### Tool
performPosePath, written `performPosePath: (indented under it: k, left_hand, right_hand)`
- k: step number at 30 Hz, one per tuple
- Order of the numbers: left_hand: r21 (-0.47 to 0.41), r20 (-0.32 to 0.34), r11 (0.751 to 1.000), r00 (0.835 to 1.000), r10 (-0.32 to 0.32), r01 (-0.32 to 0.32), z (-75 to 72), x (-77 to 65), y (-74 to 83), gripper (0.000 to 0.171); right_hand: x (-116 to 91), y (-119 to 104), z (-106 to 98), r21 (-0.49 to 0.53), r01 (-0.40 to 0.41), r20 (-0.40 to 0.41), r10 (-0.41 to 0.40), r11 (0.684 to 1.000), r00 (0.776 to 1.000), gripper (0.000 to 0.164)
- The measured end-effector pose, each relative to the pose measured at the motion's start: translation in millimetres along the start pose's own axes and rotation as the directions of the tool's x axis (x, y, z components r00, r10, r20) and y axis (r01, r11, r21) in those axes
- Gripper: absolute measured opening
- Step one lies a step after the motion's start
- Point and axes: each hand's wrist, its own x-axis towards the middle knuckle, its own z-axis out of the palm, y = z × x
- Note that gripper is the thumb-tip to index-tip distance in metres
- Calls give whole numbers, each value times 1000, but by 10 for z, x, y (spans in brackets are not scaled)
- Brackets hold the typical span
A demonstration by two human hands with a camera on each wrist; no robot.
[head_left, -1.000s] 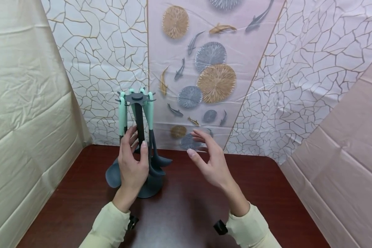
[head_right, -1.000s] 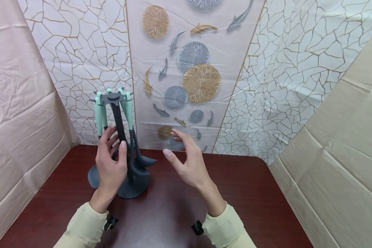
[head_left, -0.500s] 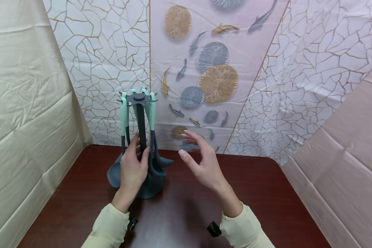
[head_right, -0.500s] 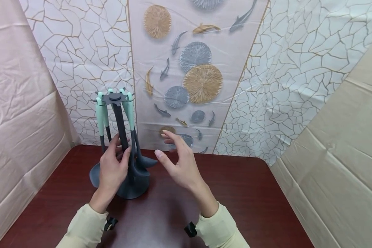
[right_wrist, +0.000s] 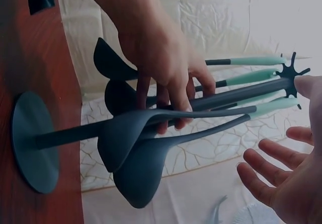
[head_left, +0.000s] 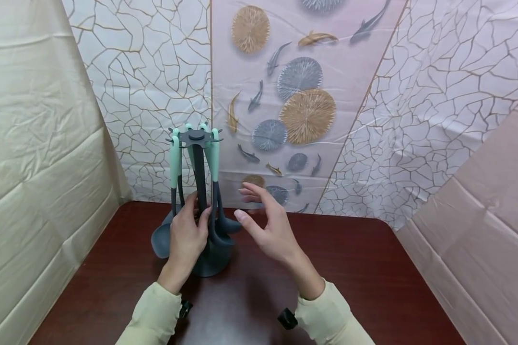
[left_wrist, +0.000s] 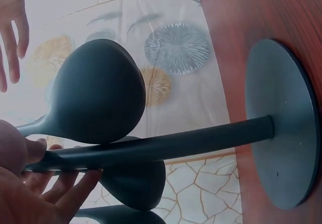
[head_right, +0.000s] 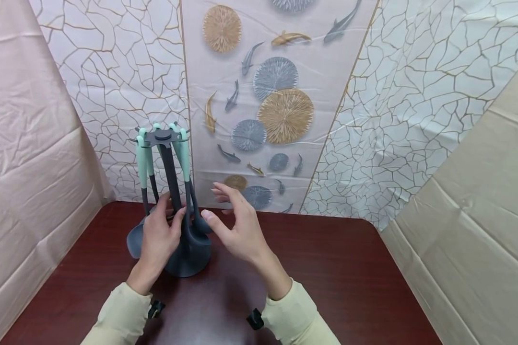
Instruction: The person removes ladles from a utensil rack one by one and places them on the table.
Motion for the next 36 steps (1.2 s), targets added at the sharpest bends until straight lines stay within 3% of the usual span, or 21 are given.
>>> performPosePath:
  k: [6, 20, 36]
  left_hand:
    - [29, -11, 999, 1000, 21, -21, 6, 23, -7, 42]
    - [61, 13, 998, 1000, -3, 2, 14, 27, -10, 45]
    - [61, -1, 998, 1000, 3, -3, 47, -52, -11, 43]
  right_hand:
    - [35, -2, 80, 11, -8, 3, 8, 1000, 1000, 57]
    - [90, 22, 219, 69, -11, -4, 12, 998, 1000, 56]
    - [116, 48, 389, 102, -50, -31, 54, 994, 998, 53]
